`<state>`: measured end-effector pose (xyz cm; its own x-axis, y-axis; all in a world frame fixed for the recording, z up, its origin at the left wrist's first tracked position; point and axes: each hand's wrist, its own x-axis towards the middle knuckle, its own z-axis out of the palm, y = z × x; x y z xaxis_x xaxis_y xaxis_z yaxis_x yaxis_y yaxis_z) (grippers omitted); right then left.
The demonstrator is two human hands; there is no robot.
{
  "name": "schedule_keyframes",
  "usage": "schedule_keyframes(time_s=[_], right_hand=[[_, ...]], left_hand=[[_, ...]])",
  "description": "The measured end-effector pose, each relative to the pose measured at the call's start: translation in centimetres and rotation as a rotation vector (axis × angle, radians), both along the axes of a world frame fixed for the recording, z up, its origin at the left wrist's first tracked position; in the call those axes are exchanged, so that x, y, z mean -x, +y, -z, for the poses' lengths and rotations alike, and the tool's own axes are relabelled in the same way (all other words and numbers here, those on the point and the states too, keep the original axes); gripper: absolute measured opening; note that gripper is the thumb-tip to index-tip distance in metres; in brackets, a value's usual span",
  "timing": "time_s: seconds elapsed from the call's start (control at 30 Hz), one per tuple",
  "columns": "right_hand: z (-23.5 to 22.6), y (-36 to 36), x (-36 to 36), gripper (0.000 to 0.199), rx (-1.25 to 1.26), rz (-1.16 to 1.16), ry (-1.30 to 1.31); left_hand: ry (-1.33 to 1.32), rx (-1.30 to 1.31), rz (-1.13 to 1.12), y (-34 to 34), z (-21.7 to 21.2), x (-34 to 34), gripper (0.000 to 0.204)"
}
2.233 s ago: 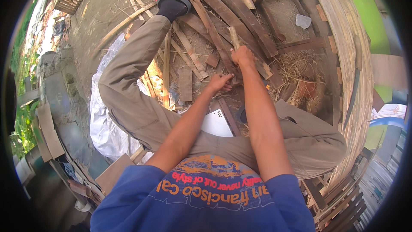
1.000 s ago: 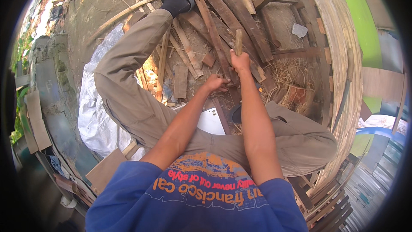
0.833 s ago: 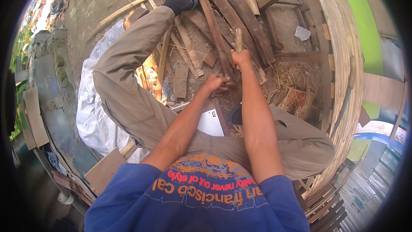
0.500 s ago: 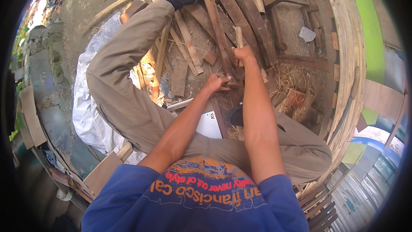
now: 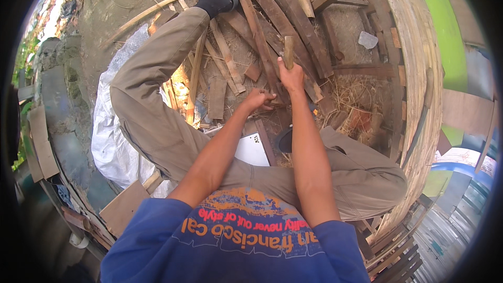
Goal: The person sits on the ground and uses a hammer to strike and break apart wooden planks. They repeatedly lift, position, and hammer the wood, occasionally repositioning pieces and continuing to strike them.
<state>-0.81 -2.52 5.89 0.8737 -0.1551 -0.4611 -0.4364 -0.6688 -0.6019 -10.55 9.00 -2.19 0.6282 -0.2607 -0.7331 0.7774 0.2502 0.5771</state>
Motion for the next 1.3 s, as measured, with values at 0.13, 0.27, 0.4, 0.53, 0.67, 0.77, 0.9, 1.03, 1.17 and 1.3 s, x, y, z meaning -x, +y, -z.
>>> schedule_keyframes(time_s=[0.13, 0.27, 0.4, 0.53, 0.67, 0.77, 0.9, 1.03, 1.17, 1.3], right_hand=[[-0.1, -1.1, -0.6, 0.063, -0.34, 0.095, 0.179], [-0.8, -1.4, -0.7, 0.062, -0.487, 0.095, 0.227], [-0.3, -1.4, 0.4, 0.059, -0.542, 0.034, 0.121], [0.1, -0.9, 1.0, 0.056, -0.343, -0.041, 0.023], [-0.2, -1.0, 1.0, 0.057, -0.37, 0.012, 0.04], [0.1, -1.1, 1.0, 0.054, -0.345, -0.019, 0.037], [0.4, -1.4, -0.5, 0.052, -0.368, -0.01, 0.132], [-0.5, 0.1, -3.1, 0.054, -0.403, 0.0, 0.17], [2.8, -0.1, -5.0, 0.06, -0.155, -0.101, 0.079], [3.8, 0.6, -6.4, 0.056, -0.169, 0.03, 0.242]], left_hand=[[-0.002, -0.088, 0.082, 0.0, -0.6, -0.1, 0.039], [-0.022, -0.144, 0.136, 0.1, -0.3, 0.1, 0.04], [-0.065, -0.19, 0.169, 0.2, 0.5, 0.2, 0.037], [-0.064, -0.178, 0.194, 0.5, 1.2, -0.1, 0.034], [-0.121, -0.2, 0.237, 0.6, 1.8, -0.2, 0.034], [-0.22, -0.361, 0.307, 0.6, 2.0, -0.3, 0.038], [-0.18, -0.322, 0.353, 0.7, 0.4, -0.5, 0.045], [-0.102, -0.236, 0.295, 0.5, 0.3, 0.1, 0.047], [-0.117, -0.209, 0.127, -1.5, 2.0, 1.0, 0.047], [-0.277, -0.428, 0.14, -1.6, 2.8, 2.2, 0.051]])
